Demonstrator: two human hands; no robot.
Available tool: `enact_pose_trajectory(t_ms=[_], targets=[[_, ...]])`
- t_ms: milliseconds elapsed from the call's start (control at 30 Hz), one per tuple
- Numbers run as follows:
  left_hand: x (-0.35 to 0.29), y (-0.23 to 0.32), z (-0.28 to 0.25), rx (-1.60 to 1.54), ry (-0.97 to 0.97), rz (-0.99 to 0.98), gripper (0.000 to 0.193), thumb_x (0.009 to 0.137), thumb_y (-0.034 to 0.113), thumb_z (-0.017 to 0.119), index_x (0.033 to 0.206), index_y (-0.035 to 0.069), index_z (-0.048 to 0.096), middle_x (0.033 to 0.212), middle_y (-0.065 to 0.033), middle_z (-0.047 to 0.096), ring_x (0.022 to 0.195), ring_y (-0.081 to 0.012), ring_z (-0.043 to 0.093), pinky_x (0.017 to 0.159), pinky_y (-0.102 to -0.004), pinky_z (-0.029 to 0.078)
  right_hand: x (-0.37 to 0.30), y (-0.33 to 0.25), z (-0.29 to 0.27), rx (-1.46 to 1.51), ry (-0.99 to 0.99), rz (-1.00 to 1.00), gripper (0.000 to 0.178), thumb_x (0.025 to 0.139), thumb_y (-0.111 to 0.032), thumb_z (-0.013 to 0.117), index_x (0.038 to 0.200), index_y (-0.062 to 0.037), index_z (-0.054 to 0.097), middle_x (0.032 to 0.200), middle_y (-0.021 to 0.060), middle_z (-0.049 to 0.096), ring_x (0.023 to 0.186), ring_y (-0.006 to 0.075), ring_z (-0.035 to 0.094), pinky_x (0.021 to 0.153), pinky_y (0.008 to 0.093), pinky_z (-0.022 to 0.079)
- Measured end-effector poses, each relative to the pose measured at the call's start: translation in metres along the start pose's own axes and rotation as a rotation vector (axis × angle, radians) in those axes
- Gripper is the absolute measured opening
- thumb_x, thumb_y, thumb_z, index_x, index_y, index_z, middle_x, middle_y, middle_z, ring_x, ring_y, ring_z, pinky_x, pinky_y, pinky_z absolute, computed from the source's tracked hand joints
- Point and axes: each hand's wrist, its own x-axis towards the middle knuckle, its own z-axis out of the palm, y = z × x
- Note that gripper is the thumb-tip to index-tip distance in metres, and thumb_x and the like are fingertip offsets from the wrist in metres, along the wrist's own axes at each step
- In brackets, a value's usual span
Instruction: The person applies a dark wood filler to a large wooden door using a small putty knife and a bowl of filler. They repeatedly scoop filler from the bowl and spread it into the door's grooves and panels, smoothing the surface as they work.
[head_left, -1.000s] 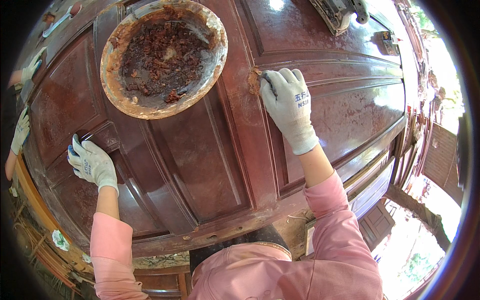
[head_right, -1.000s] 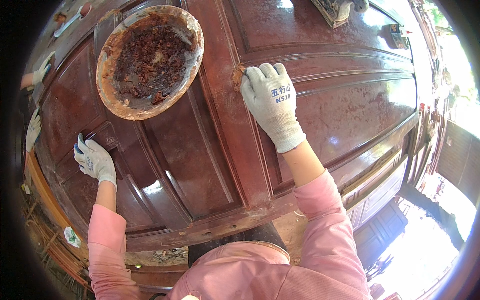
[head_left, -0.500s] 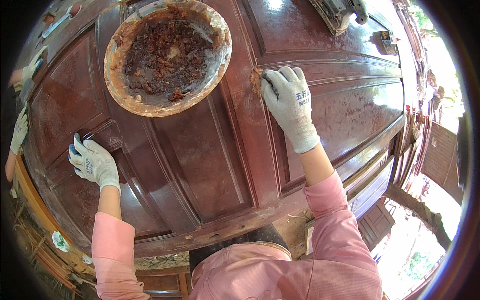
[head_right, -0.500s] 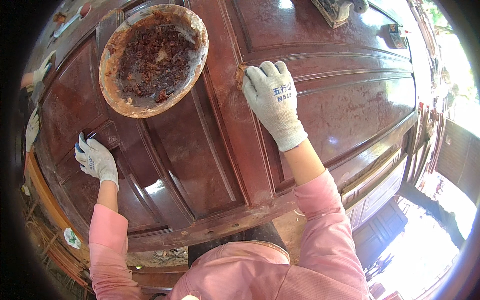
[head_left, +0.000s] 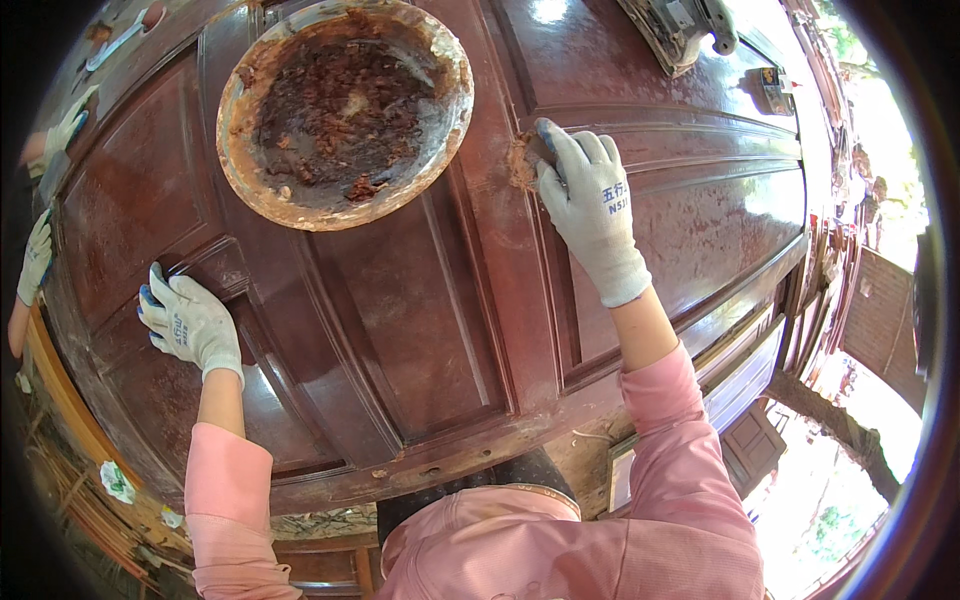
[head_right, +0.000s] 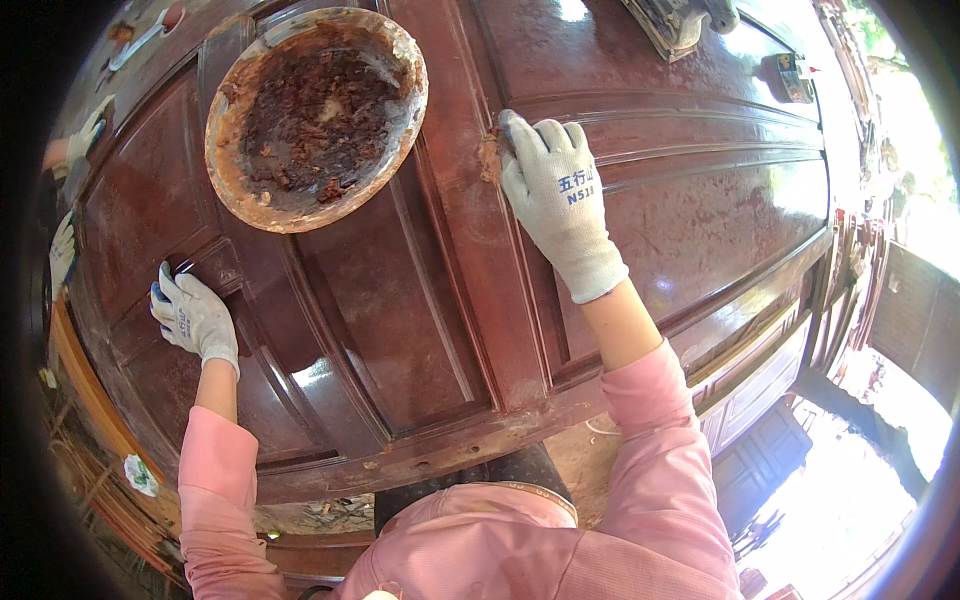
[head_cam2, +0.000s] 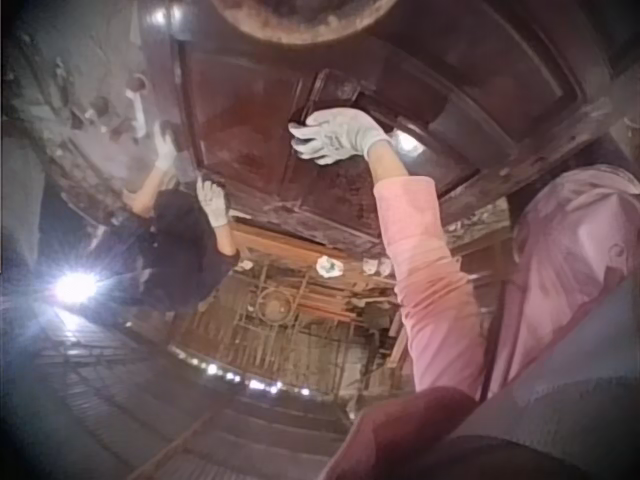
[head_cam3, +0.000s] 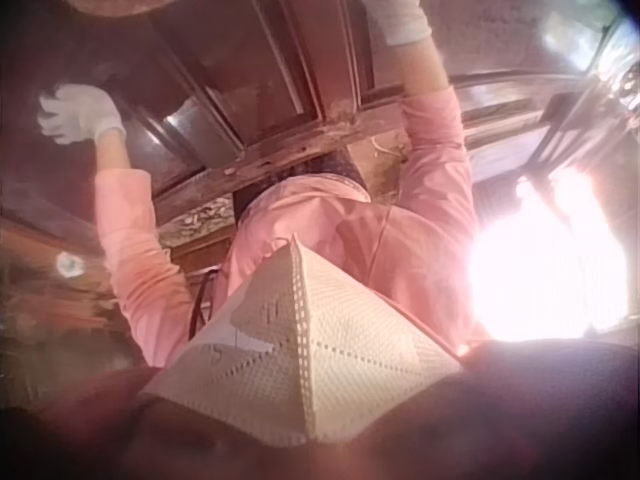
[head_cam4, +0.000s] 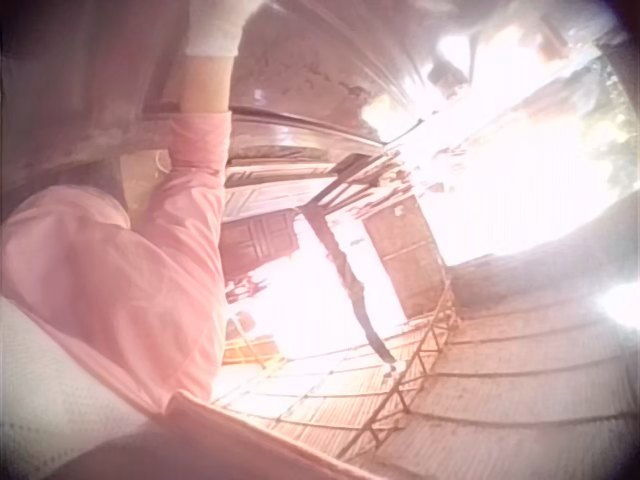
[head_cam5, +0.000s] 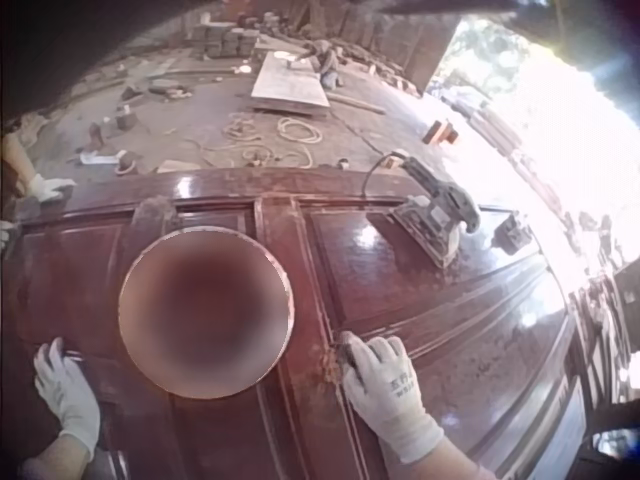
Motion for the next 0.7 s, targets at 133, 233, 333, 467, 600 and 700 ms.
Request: enact_pose_trajectory(t_ms=[133, 233, 333, 467, 600, 700], targets=[[0.0, 0.002, 0.0, -0.009, 0.001, -0.006, 0.051, 0.114, 0.042, 0.032, 0.157, 0.022, 0.048, 0.163, -0.017, 0.042, 0.154, -0.0346, 0.035, 0.12, -0.0617, 0.029, -0.01, 0.005, 0.007, -0.033, -0.003, -0.008, 0.041, 0.09, -0.009, 0.071, 0.131, -0.0052, 0.065, 0.104, 0.0119, 0.062, 0.1, 0.0338, 0.057, 0.09, 0.046, 0.05], [0.001, 0.0, 0.001, 0.0, 0.01, 0.0, 0.051, 0.114, 0.042, 0.032, 0.157, 0.022, 0.048, 0.163, -0.0169, 0.043, 0.154, -0.0344, 0.035, 0.12, -0.0616, 0.029, -0.013, 0.006, 0.01, -0.111, -0.006, -0.016, 0.04, 0.089, -0.01, 0.072, 0.129, -0.0074, 0.065, 0.107, 0.0097, 0.062, 0.102, 0.0327, 0.057, 0.093, 0.0458, 0.049], [0.001, -0.001, 0.002, 0.017, 0.012, 0.003, 0.051, 0.114, 0.042, 0.032, 0.157, 0.022, 0.048, 0.162, -0.0168, 0.043, 0.153, -0.0343, 0.036, 0.12, -0.0616, 0.03, -0.013, 0.005, 0.012, -0.179, -0.003, -0.043, 0.038, 0.088, -0.011, 0.073, 0.125, -0.0105, 0.066, 0.108, 0.0071, 0.062, 0.104, 0.0309, 0.057, 0.094, 0.0459, 0.048], [0.0, 0.0, 0.002, 0.025, 0.015, -0.001, 0.05, 0.114, 0.042, 0.032, 0.157, 0.022, 0.048, 0.162, -0.0164, 0.044, 0.152, -0.034, 0.037, 0.119, -0.0616, 0.031, -0.015, 0.002, 0.009, -0.231, -0.028, -0.102, 0.035, 0.086, -0.011, 0.072, 0.122, -0.0146, 0.069, 0.108, 0.0045, 0.061, 0.106, 0.0291, 0.057, 0.095, 0.0455, 0.047], [0.001, -0.001, 0.003, 0.03, 0.02, 0.004, 0.05, 0.114, 0.042, 0.033, 0.156, 0.022, 0.049, 0.161, -0.0163, 0.045, 0.152, -0.0336, 0.038, 0.118, -0.0615, 0.032, -0.019, 0.0, 0.004, -0.168, -0.042, -0.126, 0.042, 0.084, -0.003, 0.069, 0.125, -0.0101, 0.07, 0.113, 0.008, 0.063, 0.105, 0.0328, 0.057, 0.096, 0.0463, 0.047], [0.001, -0.002, 0.004, 0.022, 0.024, 0.005, 0.049, 0.114, 0.042, 0.033, 0.156, 0.023, 0.049, 0.161, -0.0162, 0.045, 0.152, -0.0335, 0.038, 0.118, -0.0614, 0.032, -0.017, 0.004, 0.003, -0.091, -0.01, -0.061, 0.042, 0.084, -0.003, 0.068, 0.125, -0.0097, 0.071, 0.112, 0.0086, 0.063, 0.105, 0.0334, 0.057, 0.096, 0.0466, 0.047]])
